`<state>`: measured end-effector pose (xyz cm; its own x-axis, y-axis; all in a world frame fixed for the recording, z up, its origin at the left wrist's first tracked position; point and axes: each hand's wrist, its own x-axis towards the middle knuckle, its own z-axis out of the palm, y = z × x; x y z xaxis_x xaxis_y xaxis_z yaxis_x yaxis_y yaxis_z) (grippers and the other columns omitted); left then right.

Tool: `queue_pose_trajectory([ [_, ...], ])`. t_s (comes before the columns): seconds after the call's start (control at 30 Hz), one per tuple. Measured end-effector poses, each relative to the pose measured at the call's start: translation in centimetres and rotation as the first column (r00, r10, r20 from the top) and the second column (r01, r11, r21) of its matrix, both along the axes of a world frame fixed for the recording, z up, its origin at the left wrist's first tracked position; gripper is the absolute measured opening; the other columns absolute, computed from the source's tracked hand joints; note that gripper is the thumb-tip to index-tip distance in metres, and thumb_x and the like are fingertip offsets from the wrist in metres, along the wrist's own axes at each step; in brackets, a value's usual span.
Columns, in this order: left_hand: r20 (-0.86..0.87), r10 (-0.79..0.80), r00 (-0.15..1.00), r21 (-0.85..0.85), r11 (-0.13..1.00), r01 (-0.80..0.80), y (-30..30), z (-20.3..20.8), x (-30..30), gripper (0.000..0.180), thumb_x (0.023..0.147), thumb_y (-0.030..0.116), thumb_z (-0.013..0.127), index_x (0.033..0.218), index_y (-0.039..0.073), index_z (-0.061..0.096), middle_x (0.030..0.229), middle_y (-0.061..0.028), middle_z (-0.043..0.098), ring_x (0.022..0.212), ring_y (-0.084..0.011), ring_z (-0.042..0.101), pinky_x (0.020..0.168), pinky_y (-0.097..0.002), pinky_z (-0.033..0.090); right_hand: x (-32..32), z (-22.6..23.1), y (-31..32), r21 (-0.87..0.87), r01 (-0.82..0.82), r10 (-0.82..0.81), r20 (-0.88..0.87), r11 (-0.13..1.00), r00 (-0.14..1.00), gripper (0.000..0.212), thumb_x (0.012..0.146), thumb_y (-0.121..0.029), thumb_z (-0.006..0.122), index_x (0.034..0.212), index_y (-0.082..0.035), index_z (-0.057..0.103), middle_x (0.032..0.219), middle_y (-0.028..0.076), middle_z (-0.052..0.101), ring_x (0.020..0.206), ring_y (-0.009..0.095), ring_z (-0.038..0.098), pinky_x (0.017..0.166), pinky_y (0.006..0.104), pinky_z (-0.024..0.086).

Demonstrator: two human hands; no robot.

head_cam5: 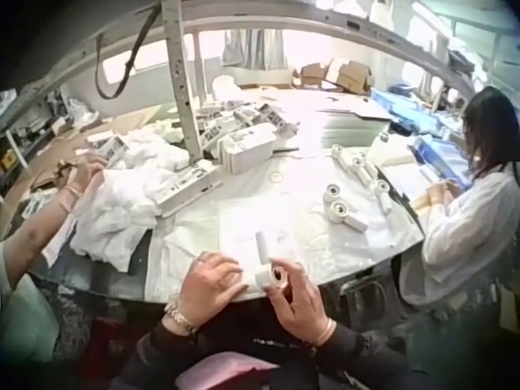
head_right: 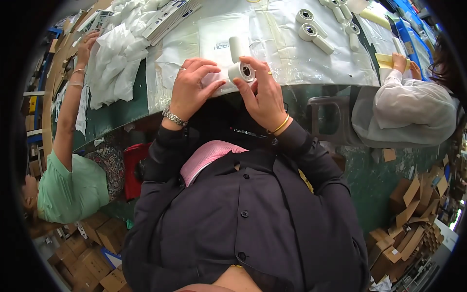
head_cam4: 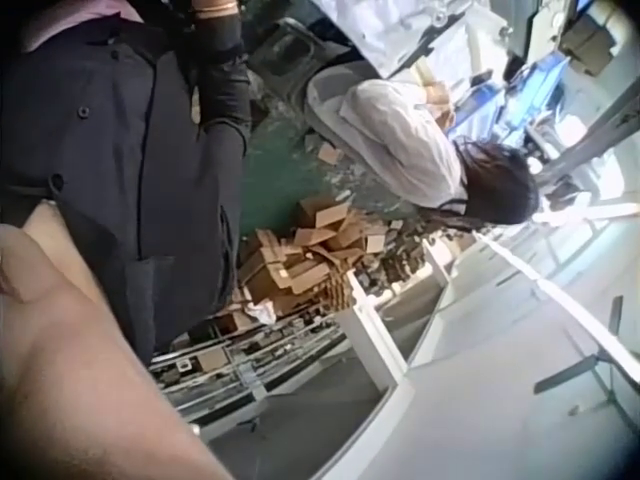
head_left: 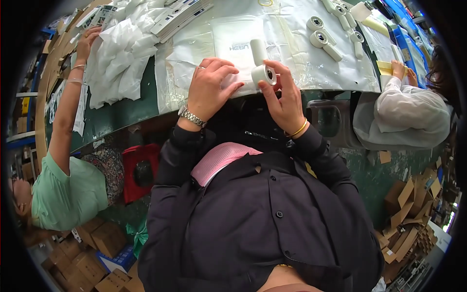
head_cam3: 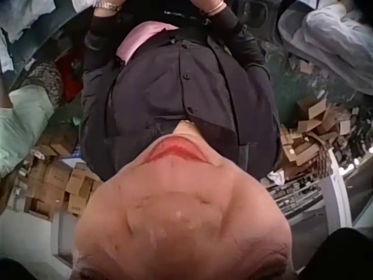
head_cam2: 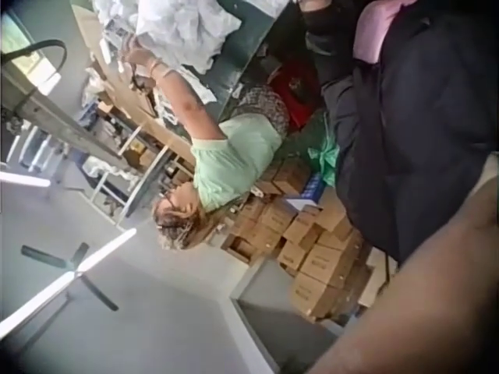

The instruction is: Packaging mechanical components into small plastic bags at an assembly station.

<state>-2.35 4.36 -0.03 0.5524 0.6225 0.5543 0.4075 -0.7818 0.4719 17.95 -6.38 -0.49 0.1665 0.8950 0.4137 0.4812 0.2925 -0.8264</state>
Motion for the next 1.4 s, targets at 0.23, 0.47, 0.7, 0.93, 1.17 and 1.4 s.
queue_pose_trajectory([
  [0.23, -0.030, 0.098, 0.995, -0.070, 0.993, -0.100, 0.9, -1.6, 0.6, 0.014, 0.090, 0.016, 0.082, 0.100, 0.007, 0.078, 0.107, -0.0064, 0.076, 0.099, -0.0300, 0.066, 0.093, -0.0413, 0.051, 0.4, -0.9, -1.1, -0.035, -0.019, 0.023, 0.113, 0.999, 0.993, 0.046, 0.103, -0.010, 0.072, 0.145, -0.002, 0.055, 0.117, 0.015, 0.067, 0.081, 0.019, 0.064, 0.075, 0.0313, 0.053],
  [0.47, -0.021, 0.215, 0.976, -0.160, 0.963, -0.215, 0.4, -1.9, 1.4, 0.015, 0.092, 0.020, 0.081, 0.100, 0.008, 0.077, 0.106, -0.0053, 0.076, 0.098, -0.0291, 0.066, 0.090, -0.0409, 0.047, 1.3, -0.6, -1.2, 0.001, -0.093, 0.091, 0.177, 0.996, 0.980, 0.047, 0.102, -0.009, 0.073, 0.145, -0.002, 0.055, 0.120, 0.016, 0.068, 0.084, 0.021, 0.066, 0.078, 0.0320, 0.054],
  [0.7, 0.024, 0.168, 0.986, -0.042, 0.985, -0.167, -0.7, -0.1, 1.9, 0.016, 0.091, 0.024, 0.083, 0.097, 0.011, 0.076, 0.108, -0.0035, 0.076, 0.105, -0.0276, 0.067, 0.097, -0.0411, 0.042, 1.5, -1.6, -1.4, -0.053, -0.090, 0.089, -0.022, 0.994, 0.996, 0.044, 0.105, -0.007, 0.070, 0.145, 0.001, 0.053, 0.123, 0.014, 0.068, 0.092, 0.017, 0.068, 0.083, 0.0302, 0.055],
  [0.93, -0.007, 0.123, 0.992, 0.018, 0.992, -0.123, -0.9, -0.5, 2.5, 0.014, 0.092, 0.022, 0.083, 0.095, 0.010, 0.077, 0.108, -0.0040, 0.077, 0.108, -0.0271, 0.068, 0.101, -0.0403, 0.041, 0.8, -2.4, -1.2, -0.006, -0.012, 0.011, -0.204, 1.000, 0.979, 0.046, 0.106, -0.016, 0.072, 0.144, -0.001, 0.050, 0.103, 0.013, 0.075, 0.086, 0.017, 0.073, 0.079, 0.0296, 0.056],
  [1.17, 0.100, 0.079, 0.992, -0.439, 0.898, -0.027, -2.3, 4.1, -6.4, 0.007, 0.094, -0.001, 0.079, 0.101, -0.003, 0.077, 0.101, -0.0077, 0.074, 0.091, -0.0132, 0.069, 0.081, -0.0265, 0.053, 1.2, -2.7, -1.1, 0.010, -0.016, 0.018, -0.217, 1.000, 0.976, 0.046, 0.106, -0.015, 0.073, 0.143, 0.000, 0.050, 0.104, 0.014, 0.075, 0.086, 0.017, 0.073, 0.080, 0.0300, 0.057],
  [1.4, -0.361, 0.409, 0.838, -0.788, 0.346, -0.508, -9.5, 4.7, -20.2, 0.013, 0.096, 0.007, 0.079, 0.106, 0.000, 0.080, 0.112, -0.0128, 0.078, 0.092, -0.0213, 0.073, 0.085, -0.0294, 0.057, 1.4, -2.5, -1.1, 0.049, -0.054, 0.063, -0.224, 0.997, 0.972, 0.047, 0.105, -0.012, 0.073, 0.144, 0.001, 0.050, 0.110, 0.015, 0.074, 0.094, 0.019, 0.073, 0.082, 0.0308, 0.057],
])
